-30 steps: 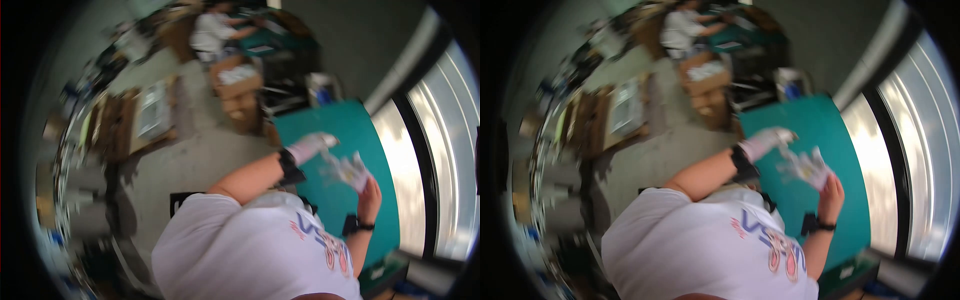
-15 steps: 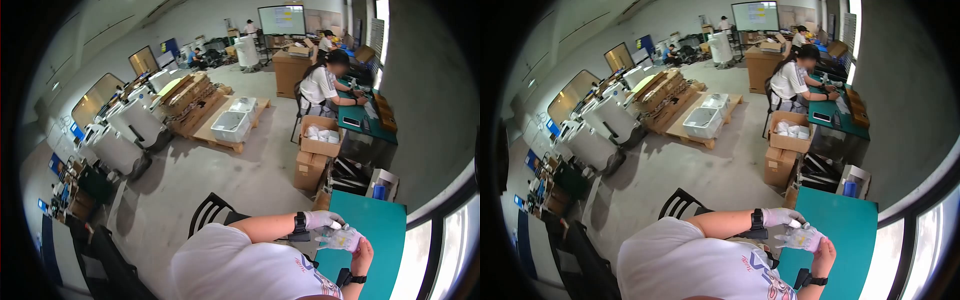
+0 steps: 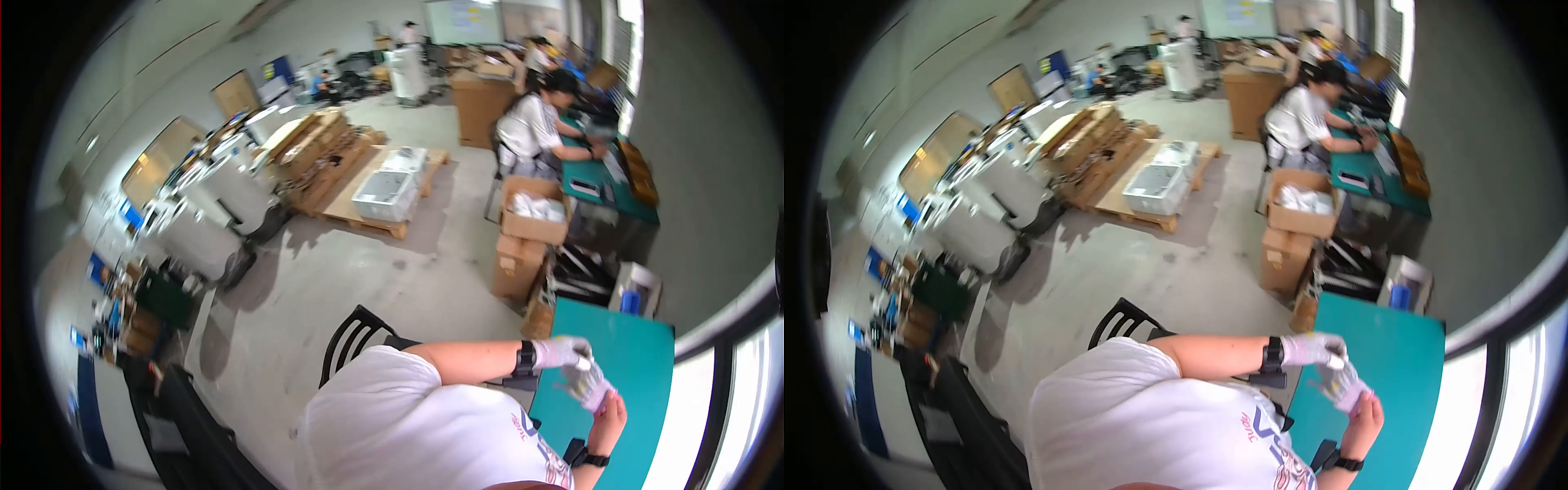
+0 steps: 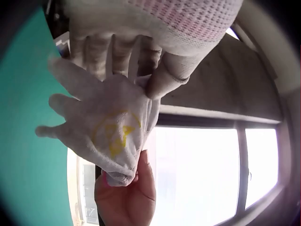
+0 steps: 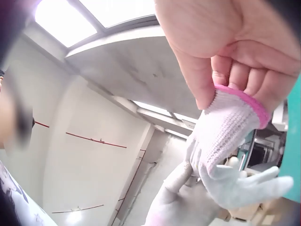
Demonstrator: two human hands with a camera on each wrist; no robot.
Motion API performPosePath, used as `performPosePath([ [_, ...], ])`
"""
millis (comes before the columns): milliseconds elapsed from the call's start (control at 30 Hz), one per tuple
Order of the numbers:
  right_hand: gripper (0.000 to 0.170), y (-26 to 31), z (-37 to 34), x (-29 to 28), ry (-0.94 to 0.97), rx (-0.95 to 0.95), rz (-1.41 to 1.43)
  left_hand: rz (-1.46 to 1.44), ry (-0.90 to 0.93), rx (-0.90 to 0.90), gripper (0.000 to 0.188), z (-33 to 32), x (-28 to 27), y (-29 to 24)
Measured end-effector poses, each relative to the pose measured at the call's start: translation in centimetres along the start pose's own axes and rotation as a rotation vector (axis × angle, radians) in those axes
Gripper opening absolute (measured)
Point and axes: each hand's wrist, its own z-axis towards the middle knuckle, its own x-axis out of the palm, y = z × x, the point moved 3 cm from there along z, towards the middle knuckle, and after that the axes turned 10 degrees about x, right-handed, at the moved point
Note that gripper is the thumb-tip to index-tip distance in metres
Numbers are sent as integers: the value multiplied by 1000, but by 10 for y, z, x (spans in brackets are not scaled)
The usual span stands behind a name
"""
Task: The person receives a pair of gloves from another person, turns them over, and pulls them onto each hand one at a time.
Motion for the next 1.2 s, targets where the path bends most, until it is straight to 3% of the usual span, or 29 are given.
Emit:
performPosePath([
  [67, 15, 5, -15, -3, -77, -44, -47, -18, 22, 156, 14, 7, 11, -10],
  [133, 19, 19, -36, -2, -228, -4, -117, 26, -2, 178, 15, 16, 29, -32],
  [233, 19, 18, -55, -21, -362, -112, -174, 194, 60, 230, 15, 29, 58, -42],
  [267, 18, 22, -65, -22, -425, -128, -251, 265, 83, 371, 17, 30, 64, -47],
  [333, 21, 23, -78, -24, -524, -169, -179, 248, 131, 463, 22, 37, 80, -54],
  [433, 15, 35, -99, -23, -931, -356, -314, 364, 293, 450, 33, 39, 106, -80],
  [533, 15, 35, -123, -27, -894, -452, -221, 386, 524, 566, 43, 37, 135, -79],
  [633, 13, 38, -147, -16, -755, -409, -219, 370, 691, 689, 49, 35, 162, -73],
  [767, 11, 47, -167, 0, -927, -555, -615, 365, 811, 788, 51, 34, 186, -67],
  [933, 10, 48, -176, 14, -1099, -562, -868, 370, 876, 930, 51, 27, 204, -62],
  [1033, 9, 41, -180, 9, -1109, -449, -873, 354, 933, 897, 52, 24, 207, -61],
  [1200, 8, 27, -188, -10, -1037, -351, -506, 311, 996, 812, 42, 23, 210, -58],
])
